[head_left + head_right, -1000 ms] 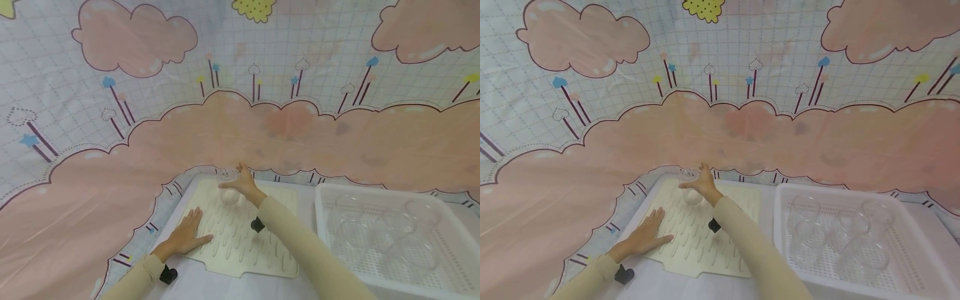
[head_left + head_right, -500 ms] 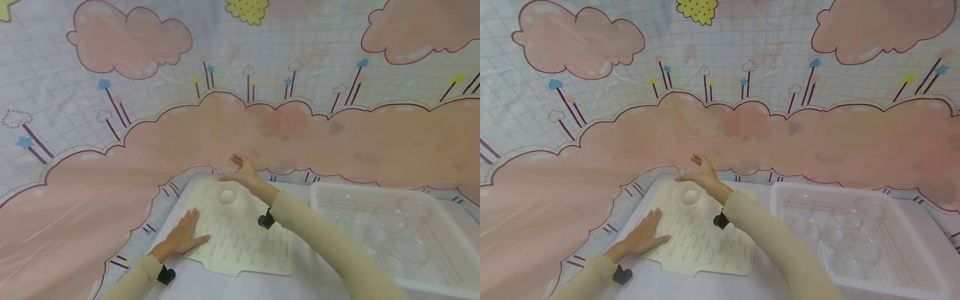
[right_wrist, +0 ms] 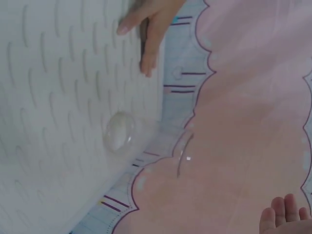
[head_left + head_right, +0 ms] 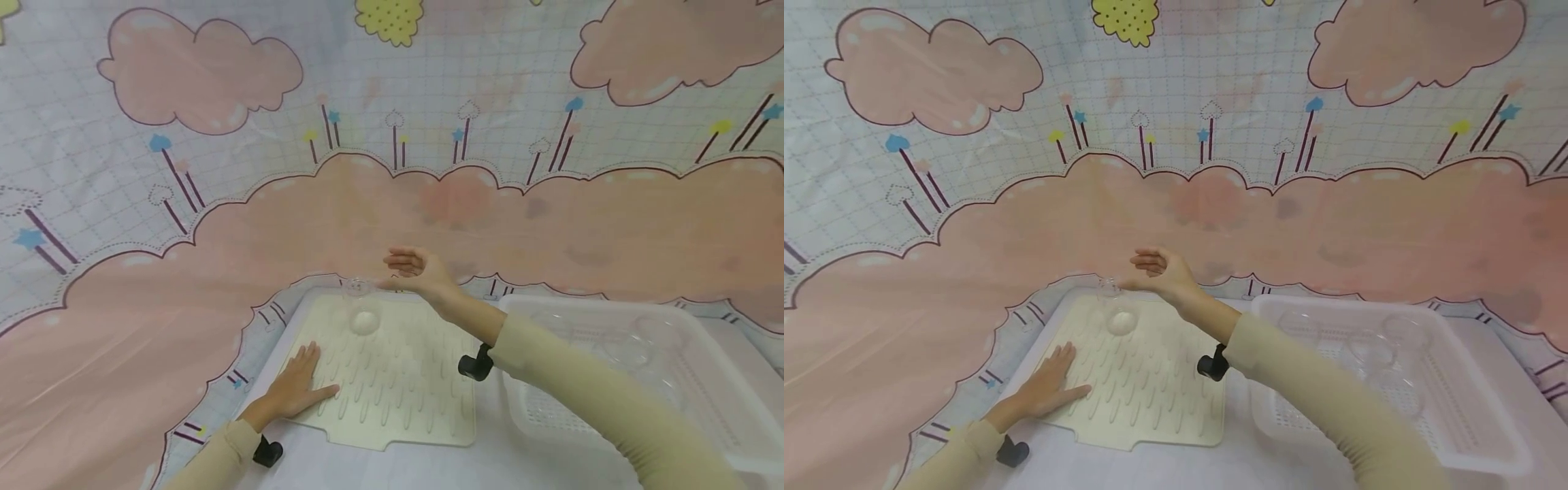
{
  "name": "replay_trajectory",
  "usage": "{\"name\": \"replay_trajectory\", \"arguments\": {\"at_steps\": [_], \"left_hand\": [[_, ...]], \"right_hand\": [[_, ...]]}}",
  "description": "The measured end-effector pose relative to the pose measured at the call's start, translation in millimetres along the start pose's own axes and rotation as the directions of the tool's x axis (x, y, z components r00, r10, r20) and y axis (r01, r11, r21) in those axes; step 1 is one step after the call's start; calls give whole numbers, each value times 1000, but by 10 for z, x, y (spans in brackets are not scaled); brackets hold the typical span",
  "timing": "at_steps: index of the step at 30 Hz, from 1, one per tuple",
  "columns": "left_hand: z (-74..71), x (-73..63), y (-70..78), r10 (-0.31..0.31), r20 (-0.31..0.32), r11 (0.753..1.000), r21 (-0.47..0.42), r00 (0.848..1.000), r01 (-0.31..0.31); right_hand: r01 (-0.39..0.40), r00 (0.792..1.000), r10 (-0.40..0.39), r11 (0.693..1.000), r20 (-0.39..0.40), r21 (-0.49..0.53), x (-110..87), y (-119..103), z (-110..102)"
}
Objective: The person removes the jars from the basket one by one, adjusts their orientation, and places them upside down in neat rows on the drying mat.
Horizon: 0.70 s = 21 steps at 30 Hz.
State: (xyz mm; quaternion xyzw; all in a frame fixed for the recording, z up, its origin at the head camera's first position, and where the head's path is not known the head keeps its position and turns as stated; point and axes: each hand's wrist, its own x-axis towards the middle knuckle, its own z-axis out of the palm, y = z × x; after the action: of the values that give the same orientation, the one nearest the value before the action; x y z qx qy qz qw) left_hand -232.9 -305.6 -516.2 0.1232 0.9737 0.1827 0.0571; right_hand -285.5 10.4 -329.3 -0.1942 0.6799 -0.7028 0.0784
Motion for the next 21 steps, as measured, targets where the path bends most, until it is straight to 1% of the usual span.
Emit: {"name": "replay_trajectory", "arguments": {"at_steps": [2,7,9,14,21], "left_hand": [[-32,-7,7,-7,9,1000,10,1000,7],[-61,0,14,-3,-1,1000,9,1000,3],[-52,2,20,-5,0,1000,6,1000,5],[-23,-4,31,-15,14,1000,4,1000,15],[-37,-24,44,-16,14,1000,8,1000,16]], "right_hand": [[14,1000,-14,1000,10,25,-61,-62,-46],[27,999,-28,999,31,26,-222,-162,-170],[23,999,-24,1000,41,7,-301,-171,-223],[-9,998,10,1000,57,-3,-538,-154,-377],[-5,998,6,1000,59,-27,-848,-153,-661]]}}
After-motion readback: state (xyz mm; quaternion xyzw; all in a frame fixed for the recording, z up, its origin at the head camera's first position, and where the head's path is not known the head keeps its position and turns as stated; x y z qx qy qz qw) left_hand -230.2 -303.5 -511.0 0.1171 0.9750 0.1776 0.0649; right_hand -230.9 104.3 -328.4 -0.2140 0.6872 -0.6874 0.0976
